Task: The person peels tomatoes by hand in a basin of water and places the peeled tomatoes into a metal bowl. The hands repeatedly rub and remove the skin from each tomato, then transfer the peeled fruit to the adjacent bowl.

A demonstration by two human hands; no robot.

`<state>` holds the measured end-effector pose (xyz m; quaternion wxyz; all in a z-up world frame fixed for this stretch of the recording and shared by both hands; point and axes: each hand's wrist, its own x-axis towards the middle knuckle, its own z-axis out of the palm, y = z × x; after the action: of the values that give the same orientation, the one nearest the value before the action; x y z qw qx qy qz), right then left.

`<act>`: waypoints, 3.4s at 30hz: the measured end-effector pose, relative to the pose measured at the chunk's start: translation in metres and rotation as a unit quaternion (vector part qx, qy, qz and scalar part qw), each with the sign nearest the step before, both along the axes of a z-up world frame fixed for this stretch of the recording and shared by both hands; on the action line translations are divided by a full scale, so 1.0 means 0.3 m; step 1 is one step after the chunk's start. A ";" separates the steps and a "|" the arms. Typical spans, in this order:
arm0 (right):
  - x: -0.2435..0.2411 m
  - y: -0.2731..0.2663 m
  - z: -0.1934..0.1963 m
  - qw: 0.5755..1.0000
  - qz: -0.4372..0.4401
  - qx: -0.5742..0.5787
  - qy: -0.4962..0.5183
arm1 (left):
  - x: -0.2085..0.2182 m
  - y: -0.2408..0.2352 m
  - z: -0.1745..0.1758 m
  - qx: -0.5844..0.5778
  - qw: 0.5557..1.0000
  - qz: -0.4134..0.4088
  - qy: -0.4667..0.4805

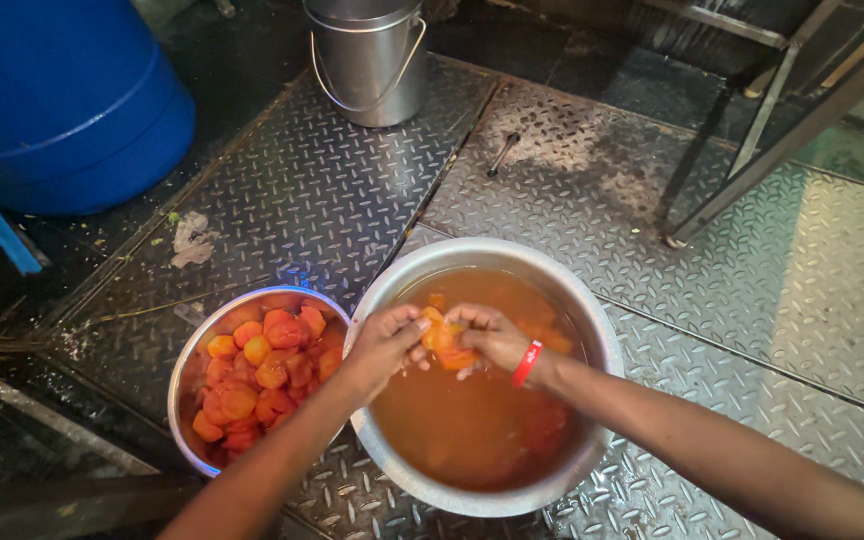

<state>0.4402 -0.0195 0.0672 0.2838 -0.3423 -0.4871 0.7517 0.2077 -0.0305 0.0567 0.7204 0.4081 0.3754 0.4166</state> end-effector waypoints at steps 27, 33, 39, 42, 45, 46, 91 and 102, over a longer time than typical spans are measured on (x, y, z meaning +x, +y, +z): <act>0.019 0.012 0.051 0.987 0.038 0.144 -0.057 | -0.087 0.065 -0.058 0.067 0.981 0.070 0.168; 0.008 0.018 -0.021 0.998 0.013 0.047 -0.035 | -0.020 -0.031 -0.110 0.516 0.710 0.140 0.458; -0.013 -0.020 0.023 0.924 0.011 0.136 -0.358 | 0.071 -0.064 -0.027 0.076 0.972 0.029 0.218; -0.023 0.002 0.052 0.965 -0.053 0.249 -0.065 | 0.071 -0.053 0.021 0.068 0.991 0.055 0.097; -0.025 0.023 0.062 0.989 0.000 0.146 0.002 | 0.077 -0.054 0.079 0.069 0.989 0.115 0.060; -0.028 0.027 0.062 0.995 -0.004 0.097 -0.023 | 0.077 -0.063 0.102 0.087 0.985 0.111 0.096; -0.032 -0.012 0.042 0.995 -0.011 -0.081 0.051 | 0.041 -0.086 0.195 0.231 0.900 0.119 0.351; -0.010 -0.012 0.101 0.991 0.019 -0.105 0.075 | 0.006 -0.058 0.159 0.380 0.834 0.194 0.349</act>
<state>0.4370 -0.0231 0.0976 0.2679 -0.3038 -0.3886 0.8276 0.2096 -0.0480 0.1045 0.2339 0.6874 0.4854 0.4871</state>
